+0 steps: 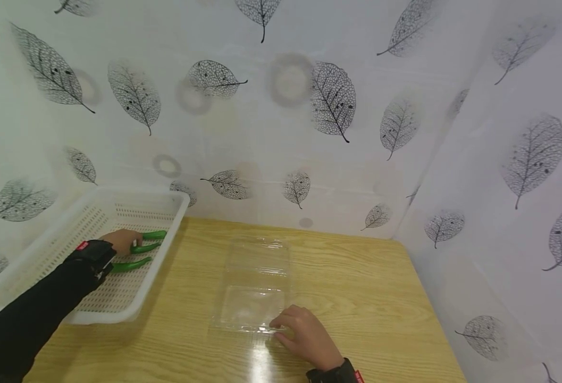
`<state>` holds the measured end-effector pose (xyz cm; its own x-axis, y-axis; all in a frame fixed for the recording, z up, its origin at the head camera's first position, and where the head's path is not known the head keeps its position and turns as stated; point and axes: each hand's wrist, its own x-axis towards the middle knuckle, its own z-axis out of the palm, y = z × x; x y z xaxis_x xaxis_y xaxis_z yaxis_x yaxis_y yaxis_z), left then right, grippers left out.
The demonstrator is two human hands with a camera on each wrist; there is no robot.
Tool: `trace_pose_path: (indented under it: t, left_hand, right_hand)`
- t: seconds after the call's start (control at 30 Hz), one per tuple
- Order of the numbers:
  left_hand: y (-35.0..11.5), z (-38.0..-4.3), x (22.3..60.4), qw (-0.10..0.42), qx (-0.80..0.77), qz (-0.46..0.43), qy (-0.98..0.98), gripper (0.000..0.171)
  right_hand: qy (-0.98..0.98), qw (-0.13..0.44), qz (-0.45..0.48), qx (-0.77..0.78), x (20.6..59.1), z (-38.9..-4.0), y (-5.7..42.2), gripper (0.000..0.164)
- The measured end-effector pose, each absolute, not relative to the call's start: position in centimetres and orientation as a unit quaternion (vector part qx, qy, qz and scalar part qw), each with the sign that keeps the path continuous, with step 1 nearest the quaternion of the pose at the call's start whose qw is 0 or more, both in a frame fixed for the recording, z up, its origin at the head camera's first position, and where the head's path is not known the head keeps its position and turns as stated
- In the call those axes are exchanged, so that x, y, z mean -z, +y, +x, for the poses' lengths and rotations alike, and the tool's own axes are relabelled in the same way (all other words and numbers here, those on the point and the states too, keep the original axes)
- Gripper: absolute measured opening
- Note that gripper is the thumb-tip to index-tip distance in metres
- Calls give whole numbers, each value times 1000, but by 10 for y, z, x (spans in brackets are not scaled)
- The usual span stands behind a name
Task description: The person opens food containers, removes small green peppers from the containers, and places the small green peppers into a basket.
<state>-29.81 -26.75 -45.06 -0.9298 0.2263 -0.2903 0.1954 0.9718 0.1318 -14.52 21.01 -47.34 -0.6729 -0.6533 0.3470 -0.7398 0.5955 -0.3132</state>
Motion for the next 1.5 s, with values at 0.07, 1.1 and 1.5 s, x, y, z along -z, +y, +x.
trace_pose_path:
  t: [0.07, 1.1, 1.5]
  left_hand:
    - [-267, -298, 451, 152, -53, 104, 981, 27]
    - [-275, -305, 471, 127, -56, 123, 983, 24]
    - [-275, -288, 432, 113, -85, 173, 975, 40]
  right_hand:
    - [-887, 99, 393, -220, 473, -145, 210, 15]
    - [-887, 108, 387, -226, 480, -144, 210, 15]
    - [-890, 102, 388, -218, 478, -144, 210, 14]
